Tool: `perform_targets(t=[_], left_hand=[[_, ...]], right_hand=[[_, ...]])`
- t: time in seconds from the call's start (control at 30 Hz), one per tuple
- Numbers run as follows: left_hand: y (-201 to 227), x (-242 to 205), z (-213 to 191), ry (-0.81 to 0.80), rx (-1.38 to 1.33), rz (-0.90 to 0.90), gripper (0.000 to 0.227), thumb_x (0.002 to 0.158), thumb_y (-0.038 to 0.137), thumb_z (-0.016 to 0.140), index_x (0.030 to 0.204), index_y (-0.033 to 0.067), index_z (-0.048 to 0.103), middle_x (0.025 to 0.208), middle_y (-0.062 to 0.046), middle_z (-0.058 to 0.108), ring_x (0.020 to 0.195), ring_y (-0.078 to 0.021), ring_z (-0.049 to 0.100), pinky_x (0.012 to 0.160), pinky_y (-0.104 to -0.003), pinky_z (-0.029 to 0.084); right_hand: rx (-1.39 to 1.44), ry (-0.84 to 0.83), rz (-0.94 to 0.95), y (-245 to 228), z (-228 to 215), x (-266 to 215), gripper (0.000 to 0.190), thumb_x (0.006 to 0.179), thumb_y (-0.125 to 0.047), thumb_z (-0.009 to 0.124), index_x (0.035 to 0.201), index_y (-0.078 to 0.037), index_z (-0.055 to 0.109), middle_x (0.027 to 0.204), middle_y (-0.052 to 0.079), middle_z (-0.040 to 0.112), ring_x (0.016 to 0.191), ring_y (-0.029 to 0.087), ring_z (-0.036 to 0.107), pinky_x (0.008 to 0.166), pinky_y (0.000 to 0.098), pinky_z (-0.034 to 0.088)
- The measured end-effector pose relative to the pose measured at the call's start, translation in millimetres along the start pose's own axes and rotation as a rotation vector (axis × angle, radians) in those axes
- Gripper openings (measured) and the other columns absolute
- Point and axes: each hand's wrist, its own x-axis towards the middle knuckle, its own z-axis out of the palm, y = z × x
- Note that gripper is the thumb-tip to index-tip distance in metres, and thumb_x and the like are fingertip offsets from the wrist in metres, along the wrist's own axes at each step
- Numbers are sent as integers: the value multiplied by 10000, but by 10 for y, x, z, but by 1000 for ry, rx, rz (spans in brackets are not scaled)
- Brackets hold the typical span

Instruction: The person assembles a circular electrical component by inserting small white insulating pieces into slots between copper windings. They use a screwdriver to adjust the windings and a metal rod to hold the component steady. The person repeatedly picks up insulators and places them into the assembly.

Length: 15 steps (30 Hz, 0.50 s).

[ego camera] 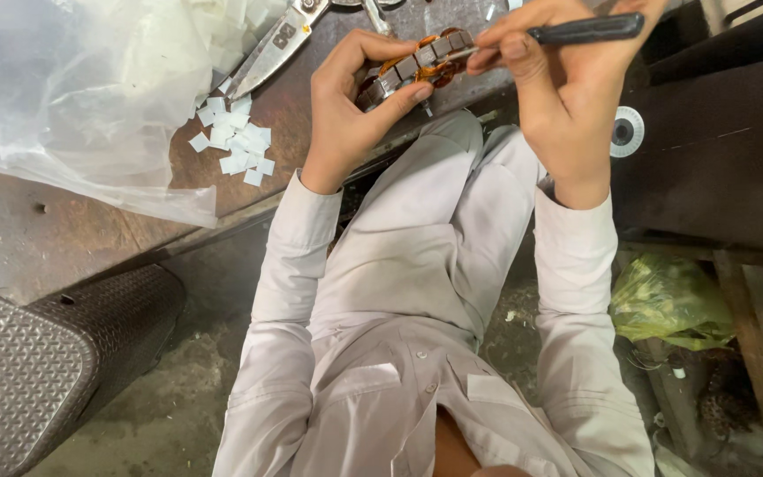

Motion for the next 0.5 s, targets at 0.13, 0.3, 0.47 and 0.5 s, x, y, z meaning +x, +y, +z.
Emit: perform_targets(t=[0.13,0.3,0.47,0.5], left_hand=[[42,32,4,-11,31,35,322,950,37,866,1201,-16,670,1170,-66,658,1110,-133,656,958,-256,532],[135,15,81,51,221,129,343,895,65,896,1164,9,692,1126,-92,709,1058,-192,698,953,-306,555],[108,-62,170,61,251,137,348,922,127,898,1185,44,685,1139,-73,725,991,-198,724,886,-285,572],[70,-12,175,97,285,161,348,916,149,899,1173,48,686,1109,-69,728,974,-196,715,872,-293,566]], right_hand=[[-54,-19,-19,-1,81,28,333,1226,-125,521,1374,-1,250,1138,191,658,951,247,718,893,312,625],[-113,169,-115,57,459,-96,252,1172,-151,515,1284,-39,319,1109,206,642,840,267,699,785,336,607],[11,475,-161,341,561,-364,221,1165,-214,501,1218,-87,329,1083,180,618,804,284,674,676,400,643],[94,526,-98,427,414,-359,234,1174,-226,517,1243,-82,345,1054,187,624,759,286,660,644,411,620]])
